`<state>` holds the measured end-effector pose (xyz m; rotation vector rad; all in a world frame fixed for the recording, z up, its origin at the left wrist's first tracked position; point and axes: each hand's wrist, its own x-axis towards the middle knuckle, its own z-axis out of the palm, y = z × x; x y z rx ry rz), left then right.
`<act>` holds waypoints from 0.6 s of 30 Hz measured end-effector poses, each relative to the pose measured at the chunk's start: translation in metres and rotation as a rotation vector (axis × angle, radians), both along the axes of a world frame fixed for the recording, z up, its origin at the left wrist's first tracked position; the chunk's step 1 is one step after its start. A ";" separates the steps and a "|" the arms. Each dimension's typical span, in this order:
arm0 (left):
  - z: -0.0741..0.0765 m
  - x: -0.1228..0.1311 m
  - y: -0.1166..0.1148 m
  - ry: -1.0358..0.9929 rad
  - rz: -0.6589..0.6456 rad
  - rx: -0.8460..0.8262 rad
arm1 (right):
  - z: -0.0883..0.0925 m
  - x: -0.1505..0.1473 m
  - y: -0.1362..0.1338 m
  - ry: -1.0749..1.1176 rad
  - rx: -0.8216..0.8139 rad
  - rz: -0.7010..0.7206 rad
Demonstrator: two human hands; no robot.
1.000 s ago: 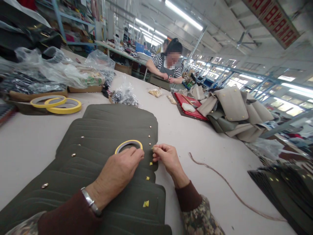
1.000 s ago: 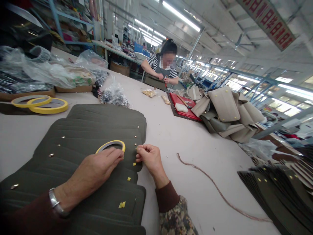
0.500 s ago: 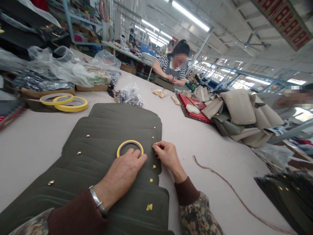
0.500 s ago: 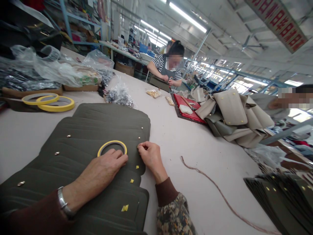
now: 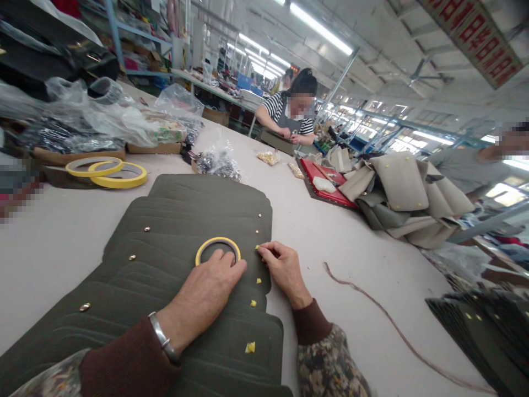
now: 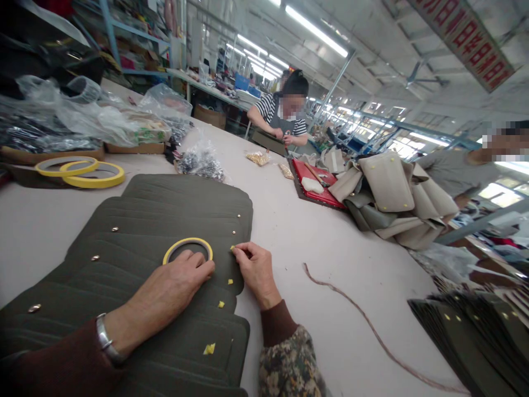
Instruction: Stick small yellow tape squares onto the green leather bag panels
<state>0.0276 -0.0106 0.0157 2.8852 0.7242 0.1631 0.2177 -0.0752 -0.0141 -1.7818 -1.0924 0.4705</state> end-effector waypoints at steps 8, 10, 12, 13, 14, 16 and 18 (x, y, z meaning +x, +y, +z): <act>-0.004 0.001 0.001 -0.022 -0.043 -0.012 | 0.007 -0.010 0.014 -0.308 -0.071 -0.014; -0.003 -0.001 0.001 -0.022 -0.062 -0.027 | 0.013 -0.009 0.010 -0.322 -0.103 0.026; -0.003 -0.004 0.002 -0.036 -0.078 -0.041 | 0.018 -0.007 0.003 -0.312 -0.159 0.081; -0.003 -0.005 0.002 -0.050 -0.082 -0.051 | 0.020 -0.006 -0.001 -0.296 -0.199 0.110; -0.002 -0.006 0.003 -0.068 -0.084 -0.065 | 0.022 -0.005 -0.005 -0.270 -0.240 0.137; -0.002 -0.007 0.005 -0.105 -0.073 -0.095 | 0.022 -0.004 -0.012 -0.211 -0.310 0.176; -0.001 -0.006 0.008 -0.123 -0.054 -0.109 | 0.022 -0.003 -0.015 -0.187 -0.345 0.196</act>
